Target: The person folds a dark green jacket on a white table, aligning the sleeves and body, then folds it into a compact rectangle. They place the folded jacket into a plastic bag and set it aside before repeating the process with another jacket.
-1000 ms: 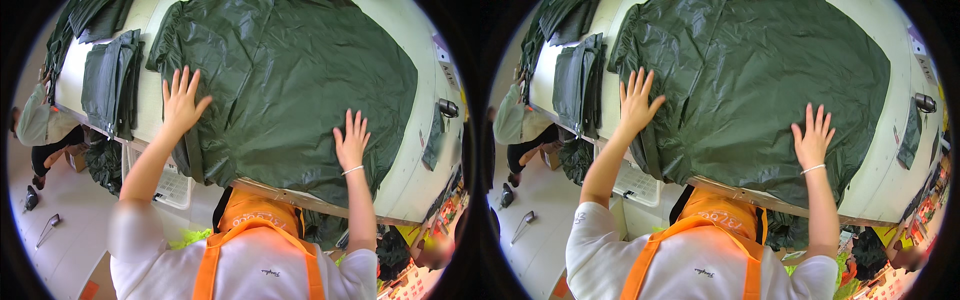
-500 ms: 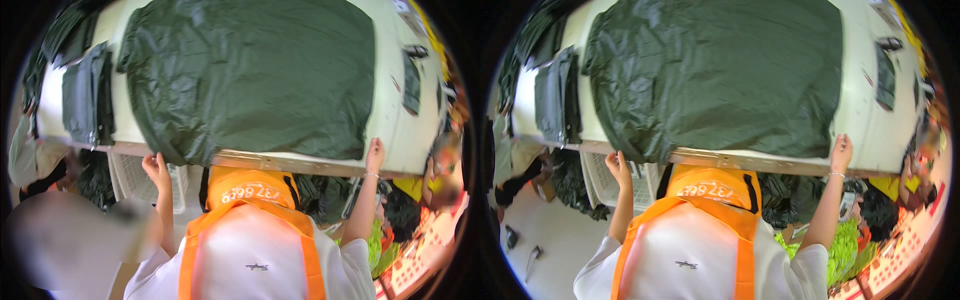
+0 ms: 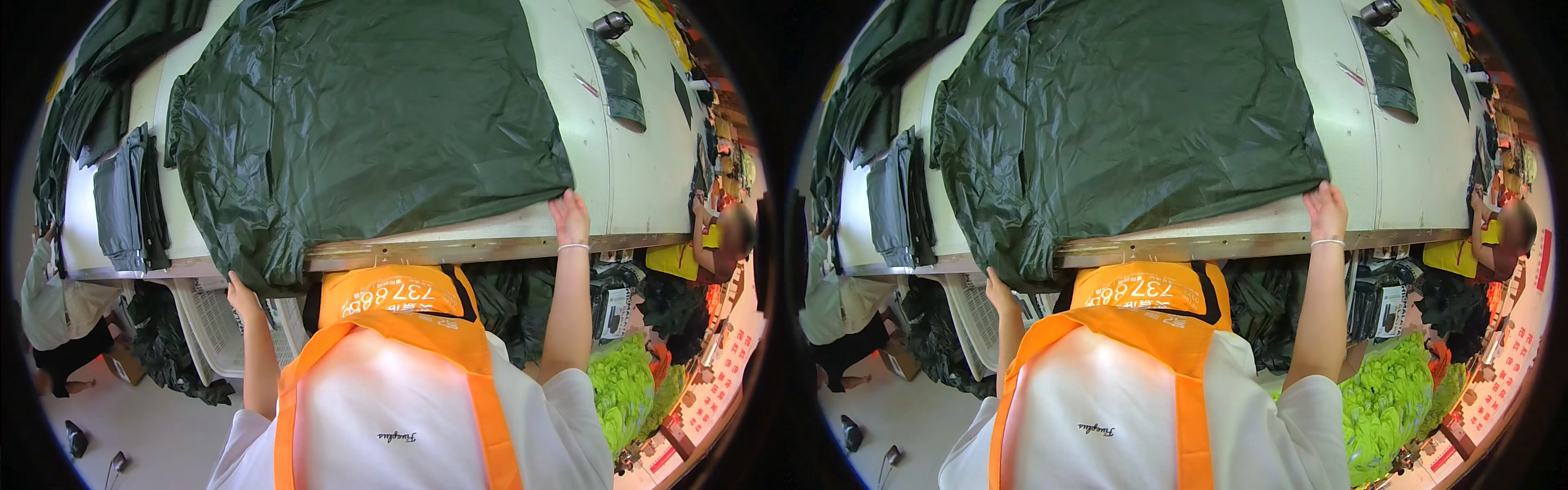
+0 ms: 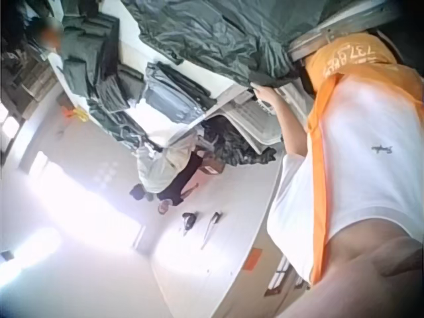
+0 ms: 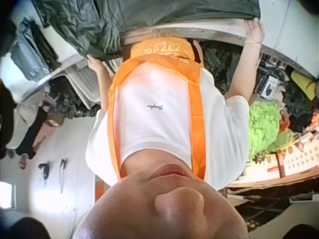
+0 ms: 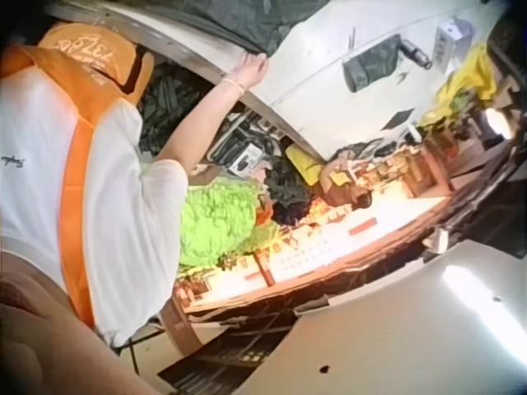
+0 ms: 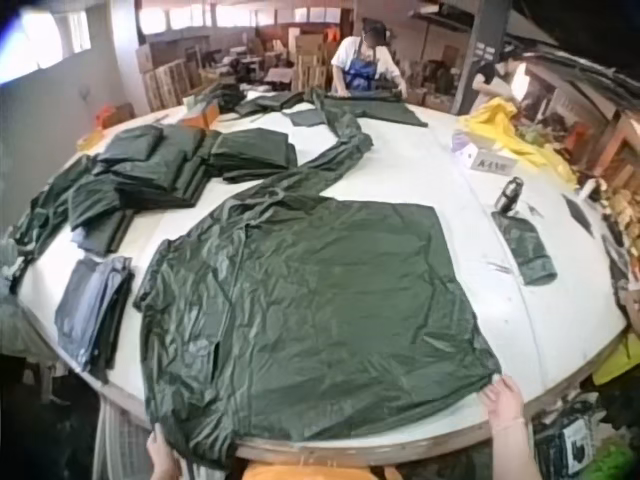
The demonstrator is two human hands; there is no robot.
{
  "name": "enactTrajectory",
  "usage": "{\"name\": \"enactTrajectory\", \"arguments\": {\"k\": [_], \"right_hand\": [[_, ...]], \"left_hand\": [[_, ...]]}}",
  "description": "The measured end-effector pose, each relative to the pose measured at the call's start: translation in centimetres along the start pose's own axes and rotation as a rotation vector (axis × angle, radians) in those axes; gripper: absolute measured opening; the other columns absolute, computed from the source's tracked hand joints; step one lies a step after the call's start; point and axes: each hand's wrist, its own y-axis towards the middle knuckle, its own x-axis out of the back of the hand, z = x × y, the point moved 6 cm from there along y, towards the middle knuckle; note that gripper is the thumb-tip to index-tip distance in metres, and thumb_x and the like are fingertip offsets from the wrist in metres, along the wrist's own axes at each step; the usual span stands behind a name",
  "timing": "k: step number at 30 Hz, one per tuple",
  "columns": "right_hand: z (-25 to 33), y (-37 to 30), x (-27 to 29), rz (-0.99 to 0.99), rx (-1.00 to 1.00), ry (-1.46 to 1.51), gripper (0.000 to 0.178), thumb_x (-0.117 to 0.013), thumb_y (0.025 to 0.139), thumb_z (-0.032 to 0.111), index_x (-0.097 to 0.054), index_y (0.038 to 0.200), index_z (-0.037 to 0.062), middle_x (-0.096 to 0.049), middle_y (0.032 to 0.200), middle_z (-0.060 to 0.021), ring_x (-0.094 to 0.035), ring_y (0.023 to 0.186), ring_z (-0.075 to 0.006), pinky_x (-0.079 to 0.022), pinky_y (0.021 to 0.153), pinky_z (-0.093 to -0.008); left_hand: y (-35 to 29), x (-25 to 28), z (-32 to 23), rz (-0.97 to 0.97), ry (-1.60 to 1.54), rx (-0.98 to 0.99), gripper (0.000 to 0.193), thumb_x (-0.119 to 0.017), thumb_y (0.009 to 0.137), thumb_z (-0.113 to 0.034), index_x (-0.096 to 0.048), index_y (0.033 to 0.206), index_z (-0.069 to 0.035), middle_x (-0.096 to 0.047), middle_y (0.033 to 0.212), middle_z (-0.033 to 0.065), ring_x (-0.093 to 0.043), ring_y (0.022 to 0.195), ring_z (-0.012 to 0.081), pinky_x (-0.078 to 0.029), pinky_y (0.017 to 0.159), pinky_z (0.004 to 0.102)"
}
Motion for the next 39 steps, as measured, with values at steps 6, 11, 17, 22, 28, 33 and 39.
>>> {"name": "enactTrajectory", "arguments": {"k": [6,11,17,22,28,33,39], "right_hand": [[15.8,-5.4,-7.7,0.212,0.625,0.138,0.023,-0.050,0.098,0.025,-0.058,0.097,0.0039,-0.062,0.092,-0.0039,-0.056,0.085,-0.0133,-0.045,0.081,-0.0299],[16.4,-6.0,-3.6,-0.145,1.064,-0.324,0.043,-0.043,0.100,0.030,-0.055,0.078,-0.0041,-0.052,0.073,-0.0004,-0.043,0.069,-0.0094,-0.039,0.063,-0.0266],[-1.2,1.9,6.3,-0.093,0.626,-0.995,0.029,-0.056,0.094,0.029,-0.056,0.091,0.0001,-0.057,0.085,-0.0101,-0.054,0.077,-0.0195,-0.046,0.073,-0.0319],[-0.5,-9.2,-4.0,0.357,1.124,-1.353,0.067,-0.066,0.083,0.027,-0.037,0.139,0.0042,-0.037,0.143,-0.0195,-0.034,0.132,-0.0344,-0.024,0.109,-0.0469],[-3.1,-8.6,-1.8,0.719,0.811,-1.591,0.079,-0.079,0.066,0.021,-0.042,0.135,0.0060,-0.039,0.142,-0.0129,-0.035,0.131,-0.0321,-0.026,0.108,-0.0475],[-2.8,-6.2,4.6,0.775,1.083,-1.743,0.074,-0.081,0.061,0.018,-0.051,0.127,0.0089,-0.044,0.135,-0.0139,-0.038,0.127,-0.0353,-0.031,0.104,-0.0477],[-4.7,-10.5,-0.2,0.944,1.034,-1.669,0.084,-0.080,0.063,0.015,-0.040,0.137,0.0154,-0.032,0.147,-0.0086,-0.028,0.136,-0.0329,-0.024,0.109,-0.0513]], "left_hand": [[-2.0,0.1,-5.4,-0.089,-0.255,0.098,0.056,-0.042,0.098,-0.042,-0.050,0.126,0.005,-0.056,0.122,0.0141,-0.059,0.101,0.0273,-0.046,0.088,0.0350],[-0.9,2.2,-5.7,-0.104,-0.025,-0.015,0.052,-0.041,0.098,-0.042,-0.059,0.116,0.004,-0.063,0.109,0.0134,-0.060,0.094,0.0224,-0.046,0.084,0.0328],[-1.1,2.7,-0.5,-0.271,0.419,-0.333,0.053,-0.053,0.093,-0.046,-0.055,0.099,0.006,-0.058,0.093,0.0210,-0.053,0.085,0.0273,-0.043,0.081,0.0357],[-1.3,3.7,2.7,-0.090,0.108,0.051,0.045,-0.050,0.095,-0.040,-0.061,0.090,0.004,-0.058,0.079,0.0084,-0.049,0.073,0.0175,-0.041,0.068,0.0321],[-0.4,7.1,0.8,-0.327,0.063,0.096,0.043,-0.051,0.094,-0.035,-0.064,0.094,0.006,-0.063,0.088,0.0108,-0.056,0.078,0.0183,-0.044,0.072,0.0321],[-0.8,9.1,-1.3,-0.188,-0.414,0.203,0.035,-0.058,0.093,-0.033,-0.063,0.098,0.000,-0.063,0.090,0.0055,-0.059,0.071,0.0147,-0.047,0.061,0.0275],[-2.4,9.4,-3.4,0.001,-0.069,0.346,0.032,-0.063,0.088,-0.040,-0.059,0.092,-0.009,-0.054,0.070,-0.0025,-0.041,0.050,0.0082,-0.029,0.044,0.0229]]}}
